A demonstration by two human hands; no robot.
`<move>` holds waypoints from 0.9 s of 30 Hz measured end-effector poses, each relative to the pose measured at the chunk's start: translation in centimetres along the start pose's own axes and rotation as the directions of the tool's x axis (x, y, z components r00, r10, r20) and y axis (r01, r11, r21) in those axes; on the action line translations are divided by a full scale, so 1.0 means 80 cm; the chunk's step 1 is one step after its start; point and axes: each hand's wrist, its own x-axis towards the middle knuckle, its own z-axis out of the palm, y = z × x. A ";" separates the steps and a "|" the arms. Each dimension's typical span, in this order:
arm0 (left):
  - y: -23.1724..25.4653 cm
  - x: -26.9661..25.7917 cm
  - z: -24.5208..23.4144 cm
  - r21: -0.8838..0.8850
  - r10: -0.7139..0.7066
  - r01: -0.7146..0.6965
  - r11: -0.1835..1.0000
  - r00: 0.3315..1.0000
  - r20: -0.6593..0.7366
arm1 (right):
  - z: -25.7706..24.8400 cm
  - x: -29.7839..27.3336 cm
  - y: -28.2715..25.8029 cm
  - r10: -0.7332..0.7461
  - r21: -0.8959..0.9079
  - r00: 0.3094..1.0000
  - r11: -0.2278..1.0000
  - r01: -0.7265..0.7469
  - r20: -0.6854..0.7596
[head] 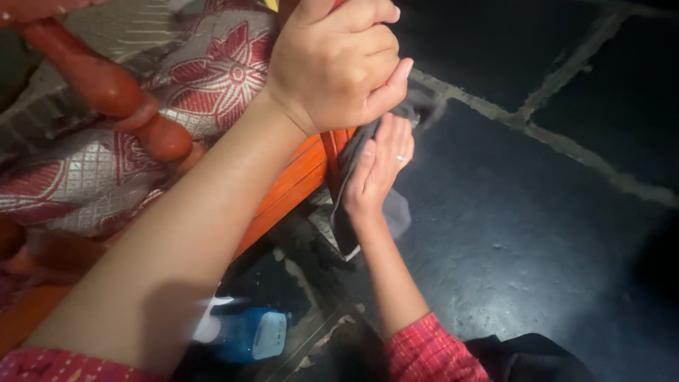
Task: The person sits on the floor and wipes the legs and frame of a wooden bed with a dark cloth. They spray a cleaning solution onto the cloth and rub the wooden surfaces, focusing on the carved details of the bed legs and the side rails.
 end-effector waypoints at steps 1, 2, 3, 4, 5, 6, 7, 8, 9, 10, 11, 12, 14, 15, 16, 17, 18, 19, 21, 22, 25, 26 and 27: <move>-0.002 -0.003 0.001 -0.009 -0.004 0.004 1.000 1.000 0.011 | 0.009 -0.011 0.014 -0.012 0.001 1.000 1.000 0.012 0.022; -0.002 -0.004 0.004 -0.036 -0.017 0.018 0.999 0.999 0.040 | 0.012 -0.033 0.024 0.062 0.031 0.997 0.998 -0.063 0.042; 0.004 -0.007 0.003 -0.048 -0.026 0.028 0.998 0.999 0.045 | 0.013 -0.057 0.031 0.134 0.059 0.989 0.989 -0.138 0.064; 0.002 -0.003 0.003 -0.051 -0.018 0.020 0.998 0.999 0.043 | 0.020 -0.071 0.040 0.197 0.092 0.978 0.975 -0.203 0.069; 0.002 0.001 0.001 -0.039 -0.007 0.008 0.999 1.000 0.017 | 0.017 -0.085 0.049 0.281 0.050 0.952 0.956 -0.288 0.121; 0.004 0.003 -0.006 -0.017 0.002 -0.001 1.000 1.000 0.013 | 0.010 -0.104 0.052 0.368 0.011 0.914 0.927 -0.375 0.174; 0.005 0.005 -0.013 0.005 0.011 -0.011 1.000 1.000 0.009 | 0.001 -0.122 0.052 0.450 -0.031 0.864 0.890 -0.455 0.224; 0.007 0.010 -0.015 0.035 0.018 -0.018 0.999 1.000 0.007 | -0.014 -0.135 0.055 0.414 0.035 0.872 0.899 -0.437 0.260; 0.005 0.015 -0.016 0.052 0.025 -0.026 0.998 1.000 0.008 | -0.026 -0.144 0.058 0.376 0.102 0.879 0.902 -0.419 0.292; 0.007 0.016 -0.017 0.065 0.026 -0.027 0.998 1.000 0.014 | -0.035 -0.148 0.062 0.421 0.164 0.864 0.865 -0.474 0.277; 0.007 0.017 -0.017 0.065 0.028 -0.029 0.997 0.999 0.024 | -0.040 -0.148 0.064 0.466 0.226 0.845 0.821 -0.524 0.264; 0.007 0.016 -0.016 0.064 0.028 -0.029 0.998 0.999 0.026 | -0.043 -0.146 0.064 0.509 0.286 0.822 0.772 -0.567 0.255; 0.007 0.011 -0.012 0.057 0.027 -0.028 0.998 0.999 0.027 | -0.034 -0.130 0.055 0.556 0.351 0.814 0.738 -0.577 0.170; 0.006 0.008 -0.011 0.043 0.008 -0.011 0.999 0.999 0.050 | -0.018 -0.118 0.043 0.606 0.573 0.766 0.558 -0.600 0.213; 0.007 0.005 -0.009 0.025 -0.010 0.008 1.000 0.997 0.071 | -0.003 -0.103 0.032 0.642 0.746 0.718 0.334 -0.576 0.268; 0.007 0.004 -0.007 0.000 -0.044 0.044 0.999 0.992 0.118 | 0.000 -0.086 0.031 0.625 0.668 0.752 0.471 -0.576 0.208; 0.007 0.004 -0.006 -0.010 -0.049 0.050 0.999 0.991 0.122 | 0.006 -0.070 0.031 0.593 0.575 0.790 0.597 -0.560 0.153; 0.007 0.007 -0.005 -0.020 -0.054 0.057 0.998 0.991 0.125 | 0.009 -0.063 0.033 0.553 0.466 0.827 0.707 -0.532 0.105; 0.008 0.013 -0.013 -0.004 -0.011 0.012 1.000 0.998 0.066 | 0.006 -0.070 0.050 0.495 0.382 0.861 0.778 -0.499 0.118; 0.009 0.018 -0.016 0.007 0.009 -0.009 1.000 0.999 0.039 | 0.005 -0.082 0.065 0.464 0.336 0.878 0.813 -0.476 0.122; 0.011 0.028 -0.026 0.059 0.040 -0.041 0.997 0.999 0.014 | -0.002 -0.158 0.097 0.627 0.343 0.766 0.695 -0.632 0.142; 0.010 0.029 -0.027 0.072 0.042 -0.043 0.997 0.999 0.008 | -0.005 -0.178 0.111 0.684 0.353 0.704 0.621 -0.700 0.194; 0.008 0.029 -0.025 0.069 0.036 -0.036 0.997 0.999 0.005 | 0.001 -0.184 0.132 0.634 0.337 0.733 0.653 -0.678 0.246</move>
